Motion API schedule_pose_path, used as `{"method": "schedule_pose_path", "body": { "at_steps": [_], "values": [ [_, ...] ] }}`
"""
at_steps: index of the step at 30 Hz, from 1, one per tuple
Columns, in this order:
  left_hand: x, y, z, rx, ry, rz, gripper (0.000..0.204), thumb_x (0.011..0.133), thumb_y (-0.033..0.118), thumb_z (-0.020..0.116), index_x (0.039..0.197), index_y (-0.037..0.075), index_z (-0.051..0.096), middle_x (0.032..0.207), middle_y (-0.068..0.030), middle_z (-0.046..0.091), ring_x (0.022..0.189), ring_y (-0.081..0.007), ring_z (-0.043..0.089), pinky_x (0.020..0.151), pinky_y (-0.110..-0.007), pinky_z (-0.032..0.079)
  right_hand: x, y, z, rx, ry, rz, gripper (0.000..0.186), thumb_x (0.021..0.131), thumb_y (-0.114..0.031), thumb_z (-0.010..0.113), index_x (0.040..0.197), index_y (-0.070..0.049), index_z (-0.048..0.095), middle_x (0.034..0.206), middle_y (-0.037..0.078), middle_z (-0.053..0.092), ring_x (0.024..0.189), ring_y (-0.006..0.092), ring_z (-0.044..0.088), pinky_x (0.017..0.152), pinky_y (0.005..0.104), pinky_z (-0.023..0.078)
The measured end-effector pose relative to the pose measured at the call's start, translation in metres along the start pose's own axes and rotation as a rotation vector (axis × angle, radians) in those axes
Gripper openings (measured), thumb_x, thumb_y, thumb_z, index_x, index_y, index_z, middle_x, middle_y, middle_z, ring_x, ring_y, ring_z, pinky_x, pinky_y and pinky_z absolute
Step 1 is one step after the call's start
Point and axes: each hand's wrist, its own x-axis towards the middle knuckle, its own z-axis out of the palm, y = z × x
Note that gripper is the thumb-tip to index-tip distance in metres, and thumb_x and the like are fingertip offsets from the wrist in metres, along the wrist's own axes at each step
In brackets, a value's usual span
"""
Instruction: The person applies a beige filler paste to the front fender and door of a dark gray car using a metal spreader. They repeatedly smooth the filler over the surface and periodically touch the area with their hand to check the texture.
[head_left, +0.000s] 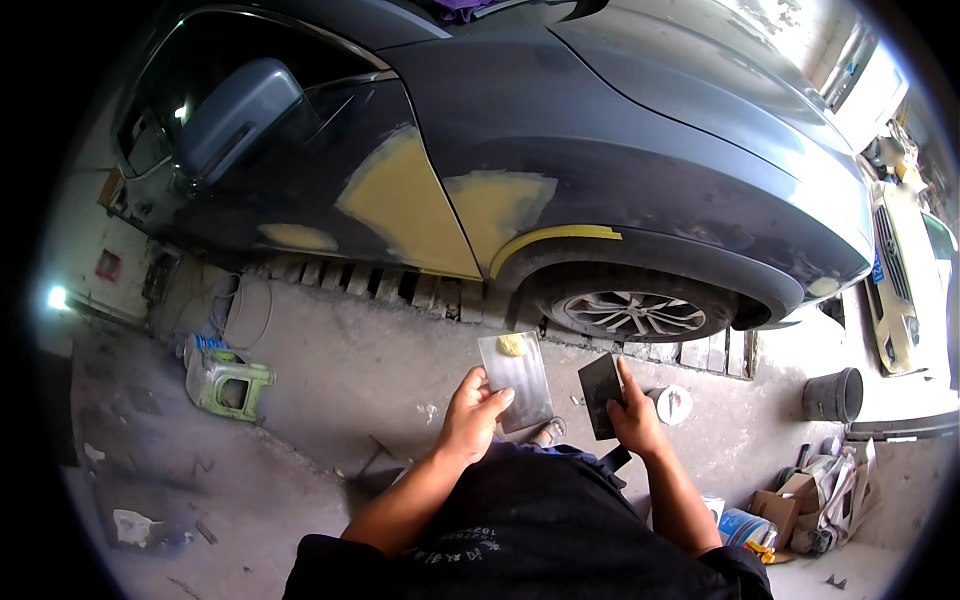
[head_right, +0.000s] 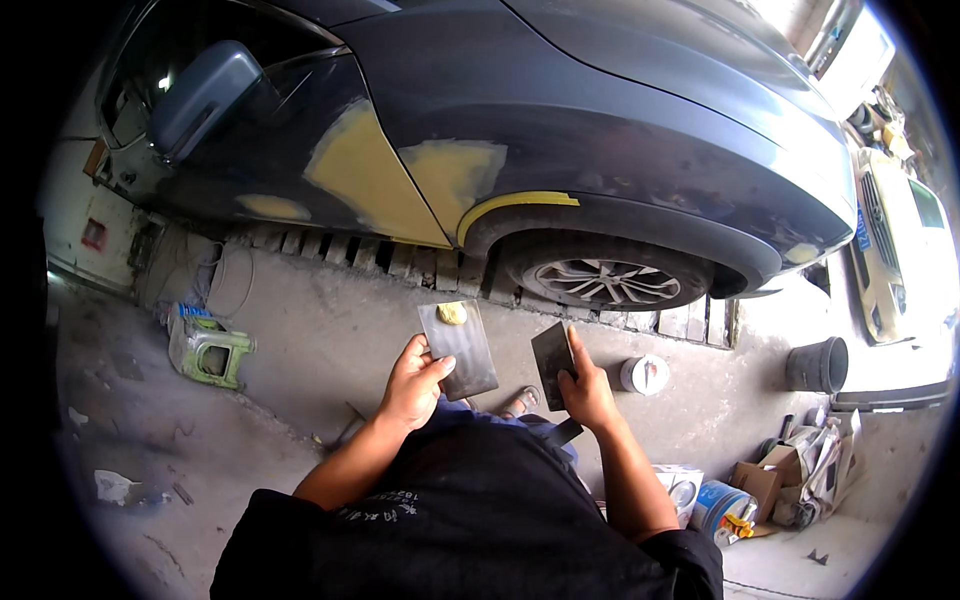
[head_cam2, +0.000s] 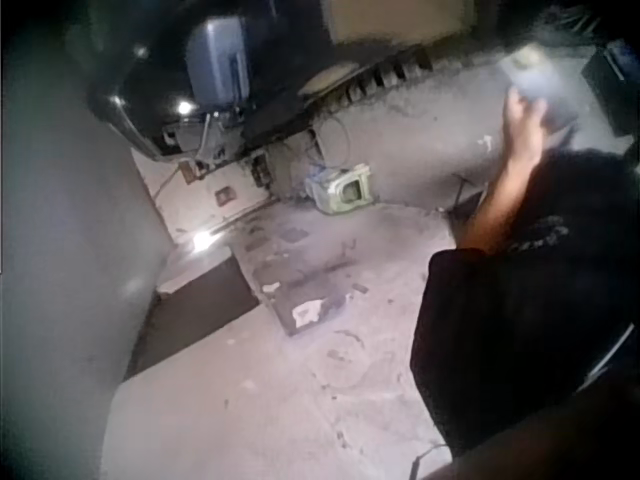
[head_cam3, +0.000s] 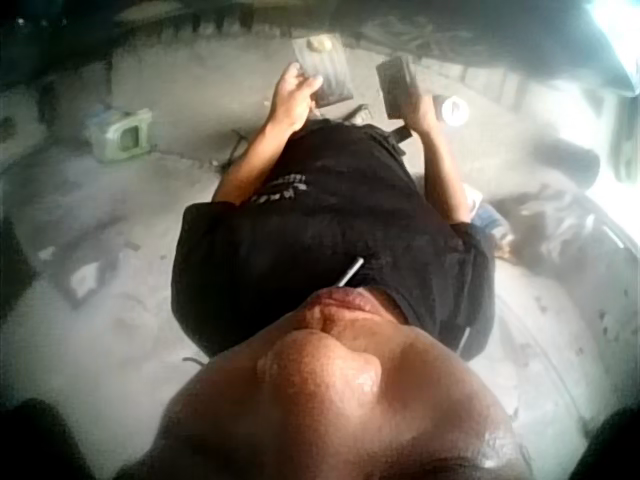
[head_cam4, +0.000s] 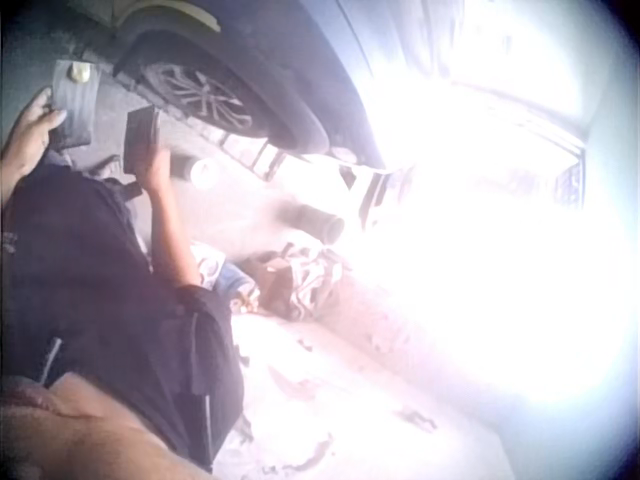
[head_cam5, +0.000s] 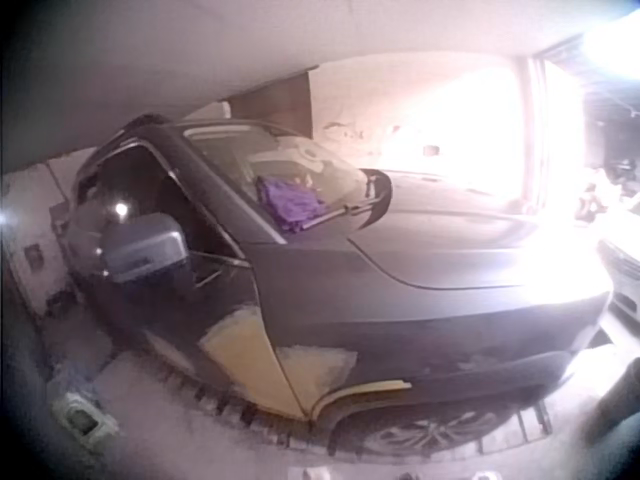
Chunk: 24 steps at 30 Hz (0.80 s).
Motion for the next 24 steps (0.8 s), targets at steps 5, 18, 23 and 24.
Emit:
{"method": "schedule_pose_path", "body": {
  "at_steps": [5,18,23,24],
  "values": [
    [0.002,-0.011,0.001,0.015,0.003,-0.004,0.024,0.093,-0.001,0.056,0.116,0.002,0.051,0.105,-0.0073,0.064,0.094,-0.0105,0.059,0.086,-0.027,0.048,0.003,0.008,0.000,-0.151,-0.026,-0.231,0.028,0.084,-0.001,0.054,0.110,-0.002,0.066,0.090,0.021,0.066,0.082,0.0369,0.066,0.072,0.0381,0.052],
    [0.010,-0.013,-0.003,0.093,-0.155,-0.048,0.024,0.094,0.005,0.058,0.117,0.002,0.053,0.105,-0.0051,0.064,0.092,-0.0077,0.059,0.079,-0.024,0.049,0.000,-0.045,0.030,-0.149,-0.199,-0.218,0.019,0.087,-0.016,0.071,0.087,0.000,0.062,0.075,0.014,0.061,0.064,0.0242,0.058,0.061,0.0344,0.046],
    [0.021,-0.008,-0.022,0.121,-0.184,0.118,0.030,0.096,0.007,0.057,0.124,-0.002,0.051,0.104,-0.0070,0.064,0.093,-0.0099,0.061,0.080,-0.024,0.050,0.006,-0.035,0.040,-0.059,-0.078,-0.113,0.017,0.085,-0.013,0.071,0.082,0.000,0.061,0.069,0.011,0.060,0.062,0.0165,0.054,0.059,0.0324,0.044],
    [0.023,-0.010,-0.034,0.118,-0.169,0.120,0.033,0.096,0.009,0.058,0.126,-0.001,0.050,0.104,-0.0069,0.064,0.093,-0.0108,0.062,0.077,-0.023,0.050,0.007,-0.034,0.042,-0.056,-0.049,-0.084,0.017,0.085,-0.013,0.071,0.081,0.000,0.061,0.068,0.011,0.060,0.062,0.0152,0.054,0.058,0.0321,0.044]
  ]
}}
